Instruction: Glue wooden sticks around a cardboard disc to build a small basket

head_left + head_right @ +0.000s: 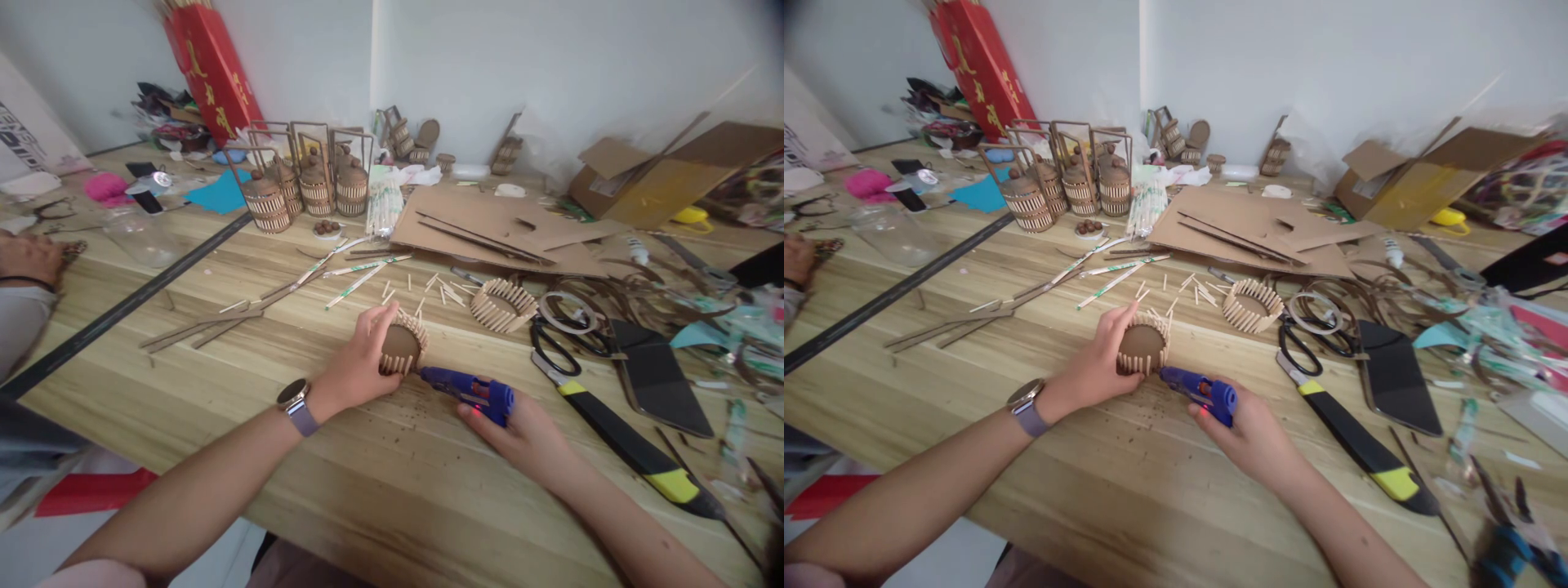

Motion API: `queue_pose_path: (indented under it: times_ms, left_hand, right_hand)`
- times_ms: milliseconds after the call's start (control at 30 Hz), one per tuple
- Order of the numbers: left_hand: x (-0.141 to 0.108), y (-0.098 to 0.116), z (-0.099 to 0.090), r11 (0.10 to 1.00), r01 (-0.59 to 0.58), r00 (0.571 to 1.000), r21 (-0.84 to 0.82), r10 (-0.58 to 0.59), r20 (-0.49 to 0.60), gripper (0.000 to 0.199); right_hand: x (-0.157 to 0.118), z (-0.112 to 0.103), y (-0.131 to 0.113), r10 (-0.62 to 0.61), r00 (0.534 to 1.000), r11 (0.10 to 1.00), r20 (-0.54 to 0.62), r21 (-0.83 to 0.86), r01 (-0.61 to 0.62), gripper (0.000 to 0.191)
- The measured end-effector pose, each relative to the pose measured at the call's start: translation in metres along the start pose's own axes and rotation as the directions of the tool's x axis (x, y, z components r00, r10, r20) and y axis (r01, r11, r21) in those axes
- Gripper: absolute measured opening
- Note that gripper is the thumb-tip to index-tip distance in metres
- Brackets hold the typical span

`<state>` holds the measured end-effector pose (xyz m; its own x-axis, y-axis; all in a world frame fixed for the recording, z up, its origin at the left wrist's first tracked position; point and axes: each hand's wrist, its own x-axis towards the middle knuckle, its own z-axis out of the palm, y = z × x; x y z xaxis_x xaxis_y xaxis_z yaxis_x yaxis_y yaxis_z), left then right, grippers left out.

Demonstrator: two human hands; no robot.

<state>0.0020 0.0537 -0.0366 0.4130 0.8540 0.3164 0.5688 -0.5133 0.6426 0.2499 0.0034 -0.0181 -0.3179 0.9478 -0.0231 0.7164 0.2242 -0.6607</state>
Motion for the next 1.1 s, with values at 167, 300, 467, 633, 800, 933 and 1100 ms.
queue_pose_path:
  times_ms: [167,300,467,633,800,933,1100]
  left_hand:
    - [0.0,-0.001,0.001,1.0,-0.007,1.0,0.002,0.007,-0.003,0.108]
    - [0.001,-0.001,0.001,1.0,-0.009,1.0,-0.002,0.009,-0.004,0.107]
    - [0.001,-0.001,0.001,1.0,-0.011,1.0,-0.003,0.011,-0.002,0.107]
    - [0.001,-0.001,0.001,1.0,-0.019,1.0,-0.006,0.019,-0.002,0.108]
    - [0.001,-0.001,0.001,1.0,-0.01,1.0,-0.018,0.01,0.001,0.108]
    - [0.001,-0.001,0.002,1.0,-0.027,1.0,-0.012,0.027,-0.001,0.109]
    - [0.0,-0.001,0.002,0.999,-0.04,0.999,-0.007,0.04,-0.006,0.111]
  right_hand:
    - [0.001,0.0,0.001,-0.013,1.0,1.0,-0.006,-0.017,0.013,0.035]
    - [0.001,0.0,0.001,-0.002,1.0,1.0,-0.011,-0.019,0.002,0.038]
    - [0.0,0.001,0.002,-0.004,1.0,1.0,-0.023,-0.014,0.003,0.04]
    - [-0.001,0.0,0.002,-0.001,1.0,1.0,-0.022,-0.018,0.001,0.037]
    - [0.0,0.002,0.0,0.006,0.999,1.0,-0.042,-0.024,-0.007,0.035]
    - [0.001,-0.001,0.0,0.013,0.997,1.0,-0.071,0.029,-0.011,0.033]
    - [-0.003,-0.023,0.009,0.092,0.995,0.982,0.048,0.162,-0.099,0.041]
